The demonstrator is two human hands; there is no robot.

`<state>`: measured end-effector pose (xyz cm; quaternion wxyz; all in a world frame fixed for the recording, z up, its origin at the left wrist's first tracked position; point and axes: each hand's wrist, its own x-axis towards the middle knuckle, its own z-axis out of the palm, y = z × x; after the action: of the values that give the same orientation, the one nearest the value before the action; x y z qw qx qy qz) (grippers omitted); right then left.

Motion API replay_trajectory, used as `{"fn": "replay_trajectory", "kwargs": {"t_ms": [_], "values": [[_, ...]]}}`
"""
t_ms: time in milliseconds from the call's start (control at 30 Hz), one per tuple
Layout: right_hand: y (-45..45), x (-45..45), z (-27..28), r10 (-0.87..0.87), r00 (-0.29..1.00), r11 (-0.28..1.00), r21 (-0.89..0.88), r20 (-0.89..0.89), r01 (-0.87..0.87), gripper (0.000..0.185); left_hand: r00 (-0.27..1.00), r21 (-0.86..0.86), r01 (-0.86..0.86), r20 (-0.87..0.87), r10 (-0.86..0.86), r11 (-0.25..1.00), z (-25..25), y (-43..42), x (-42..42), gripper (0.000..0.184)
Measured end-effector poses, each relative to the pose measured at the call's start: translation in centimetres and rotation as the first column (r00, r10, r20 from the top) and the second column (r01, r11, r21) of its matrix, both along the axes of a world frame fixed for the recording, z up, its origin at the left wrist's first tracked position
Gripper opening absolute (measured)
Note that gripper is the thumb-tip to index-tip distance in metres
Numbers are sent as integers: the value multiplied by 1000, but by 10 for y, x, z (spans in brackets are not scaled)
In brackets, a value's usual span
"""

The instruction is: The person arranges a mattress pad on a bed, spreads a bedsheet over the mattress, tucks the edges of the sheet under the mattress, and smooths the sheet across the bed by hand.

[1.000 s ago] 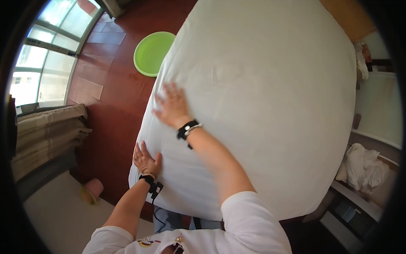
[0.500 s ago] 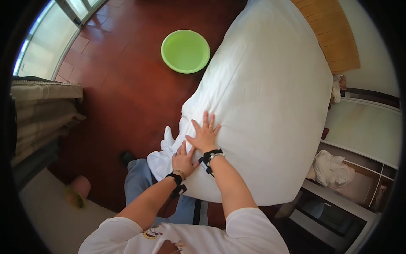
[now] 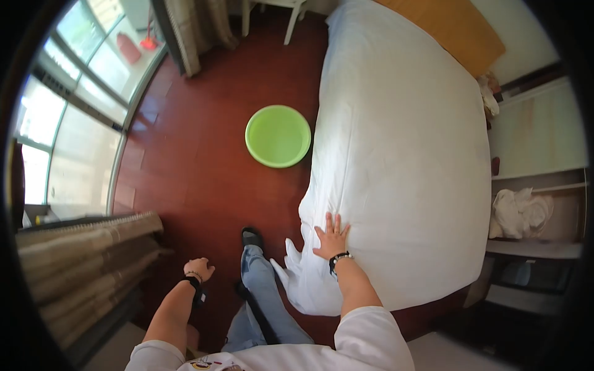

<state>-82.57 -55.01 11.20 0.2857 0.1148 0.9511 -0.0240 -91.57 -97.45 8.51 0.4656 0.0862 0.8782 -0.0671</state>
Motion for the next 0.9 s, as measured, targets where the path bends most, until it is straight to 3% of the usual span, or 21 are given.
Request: {"fn": "replay_trajectory", "kwargs": {"t_ms": [133,167,233,300,333,400,433,467,500,533,600,667,733,767,800,900], "values": [[8,-2,10,-29,999,998,-50,32,30,73,993,313,31,-117,6,949,23,72,-89,44],[11,1,12,-24,999,998,-54,38,26,72,999,345,35,-49,-20,938,36,98,-110,46],[15,-1,18,-42,997,997,-60,66,46,70,983,436,184,-68,-171,881,20,125,-141,47],[15,-8,41,-67,990,993,-87,123,78,61,957,510,154,136,-256,846,25,153,-177,50],[16,-8,41,-112,987,989,-88,114,122,61,946,508,196,127,-298,838,36,167,-202,50],[11,1,4,-142,989,987,-76,32,144,47,838,551,304,233,-494,777,60,198,-245,51],[2,13,-27,-165,957,984,22,-241,175,36,846,543,359,154,-510,759,75,208,-266,48],[8,-8,5,-187,948,980,21,-256,199,36,837,538,385,139,-530,750,99,214,-287,48],[14,-26,40,-217,974,972,-79,68,222,36,902,538,322,75,-425,779,122,216,-307,46],[16,-46,70,-192,901,945,-174,389,277,37,950,544,254,16,-313,799,138,220,-329,45],[7,-72,62,-366,860,897,-112,356,428,39,953,485,276,-27,-301,830,128,192,-384,42],[16,-108,59,-471,780,733,-309,411,606,35,941,385,311,4,-339,869,115,145,-439,45],[12,-149,53,-603,765,696,-320,226,643,32,878,259,465,-10,-479,846,112,109,-488,39],[14,-175,58,-625,760,689,-332,179,645,31,703,282,676,28,-710,681,116,91,-513,33],[16,-199,64,-645,753,683,-345,130,644,31,640,293,729,29,-768,618,116,74,-531,32],[13,-266,66,-765,641,569,-394,67,721,30,617,331,731,50,-785,596,100,21,-587,30]]}}
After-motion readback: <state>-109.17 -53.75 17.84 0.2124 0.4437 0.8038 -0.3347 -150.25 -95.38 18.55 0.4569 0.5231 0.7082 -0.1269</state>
